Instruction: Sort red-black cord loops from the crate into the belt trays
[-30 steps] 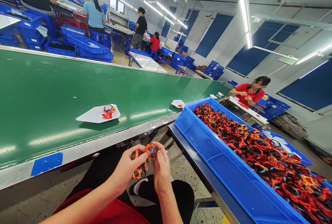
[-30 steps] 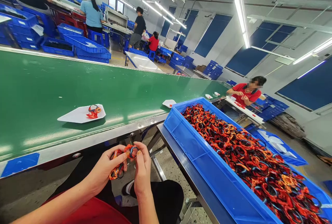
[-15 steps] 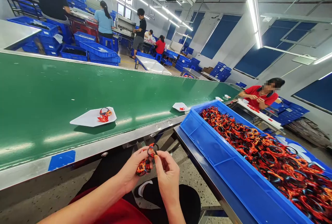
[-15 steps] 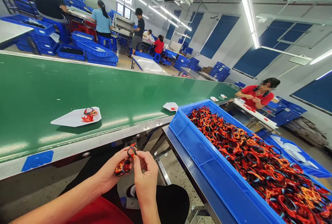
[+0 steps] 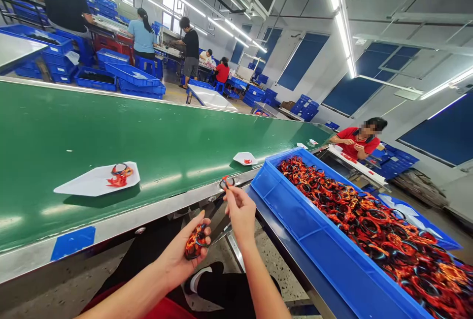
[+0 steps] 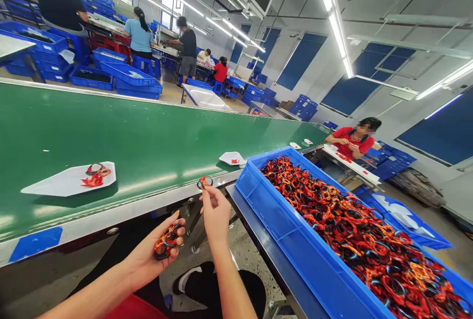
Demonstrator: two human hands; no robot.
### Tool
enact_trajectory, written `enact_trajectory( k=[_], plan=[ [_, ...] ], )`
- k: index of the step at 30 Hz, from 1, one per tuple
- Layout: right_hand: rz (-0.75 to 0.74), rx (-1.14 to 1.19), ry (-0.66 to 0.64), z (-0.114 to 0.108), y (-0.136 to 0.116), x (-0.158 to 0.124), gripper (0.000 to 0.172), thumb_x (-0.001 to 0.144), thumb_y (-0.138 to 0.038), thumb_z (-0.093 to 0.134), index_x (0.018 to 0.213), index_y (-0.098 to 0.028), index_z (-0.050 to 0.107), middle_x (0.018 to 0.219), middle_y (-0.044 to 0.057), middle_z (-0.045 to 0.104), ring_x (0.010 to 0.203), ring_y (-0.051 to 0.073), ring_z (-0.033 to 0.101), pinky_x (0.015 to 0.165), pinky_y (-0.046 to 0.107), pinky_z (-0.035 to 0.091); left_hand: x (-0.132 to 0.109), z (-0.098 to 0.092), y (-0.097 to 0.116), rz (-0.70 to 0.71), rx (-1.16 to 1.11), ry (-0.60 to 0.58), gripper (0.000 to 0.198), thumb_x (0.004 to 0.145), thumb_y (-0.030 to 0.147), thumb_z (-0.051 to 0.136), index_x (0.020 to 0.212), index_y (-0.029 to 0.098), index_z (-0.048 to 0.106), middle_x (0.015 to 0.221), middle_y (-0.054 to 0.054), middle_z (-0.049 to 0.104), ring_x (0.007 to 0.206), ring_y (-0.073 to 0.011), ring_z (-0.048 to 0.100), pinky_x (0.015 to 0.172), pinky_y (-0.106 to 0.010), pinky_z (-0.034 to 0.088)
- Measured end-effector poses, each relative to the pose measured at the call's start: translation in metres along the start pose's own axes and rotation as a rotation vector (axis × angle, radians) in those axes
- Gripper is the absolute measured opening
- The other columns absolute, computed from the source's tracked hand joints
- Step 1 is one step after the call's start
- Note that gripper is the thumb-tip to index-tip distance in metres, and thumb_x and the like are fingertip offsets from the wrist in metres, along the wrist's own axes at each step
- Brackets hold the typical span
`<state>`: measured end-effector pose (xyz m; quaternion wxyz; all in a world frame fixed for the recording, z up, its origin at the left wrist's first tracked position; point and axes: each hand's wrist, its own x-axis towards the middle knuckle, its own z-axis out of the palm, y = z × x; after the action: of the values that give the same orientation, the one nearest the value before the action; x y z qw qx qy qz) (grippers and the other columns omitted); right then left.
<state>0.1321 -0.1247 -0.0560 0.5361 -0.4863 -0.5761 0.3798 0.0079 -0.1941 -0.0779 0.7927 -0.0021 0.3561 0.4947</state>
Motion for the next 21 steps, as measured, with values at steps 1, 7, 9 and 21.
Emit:
enact_trajectory(
  k=[1,7,9,21],
  plan=[
    [-0.002,0.009,0.023,0.000,0.001,0.017,0.028,0.080,-0.036,0.057,0.094,-0.014,0.065,0.071,0.002,0.062,0.045,0.007,0.047,0.040,0.018,0.038,-0.001,0.000,0.001,0.006,-0.003,-0.001,0.026,0.074,0.036,0.070,0.086,0.016,0.060,0.067,0.003,0.052,0.050,-0.0055,0.051,0.040,-0.015,0.041],
    [0.083,0.046,0.113,-0.003,0.014,0.115,0.036,0.076,-0.029,0.053,0.109,-0.014,0.060,0.097,0.008,0.066,0.051,0.009,0.057,0.039,0.017,0.043,-0.005,-0.005,0.005,0.011,0.036,-0.006,0.024,0.072,0.031,0.072,0.086,0.015,0.060,0.069,0.003,0.052,0.051,-0.0063,0.051,0.040,-0.017,0.044],
    [0.114,0.055,0.083,-0.005,0.016,0.123,0.042,0.074,-0.026,0.054,0.115,-0.016,0.056,0.104,0.009,0.065,0.057,0.011,0.061,0.040,0.018,0.045,-0.005,-0.007,0.005,0.011,0.044,-0.008,0.023,0.072,0.030,0.072,0.086,0.016,0.060,0.069,0.003,0.052,0.051,-0.0067,0.052,0.040,-0.017,0.044],
    [-0.169,-0.364,-0.270,0.004,-0.024,-0.077,0.015,0.073,-0.030,0.067,0.087,-0.025,0.070,0.068,-0.003,0.061,0.059,0.011,0.055,0.056,0.020,0.042,0.007,-0.007,-0.008,0.090,0.132,0.185,0.021,0.073,0.028,0.070,0.091,0.020,0.064,0.078,0.001,0.065,0.059,-0.0106,0.061,0.050,-0.020,0.051]
  ],
)
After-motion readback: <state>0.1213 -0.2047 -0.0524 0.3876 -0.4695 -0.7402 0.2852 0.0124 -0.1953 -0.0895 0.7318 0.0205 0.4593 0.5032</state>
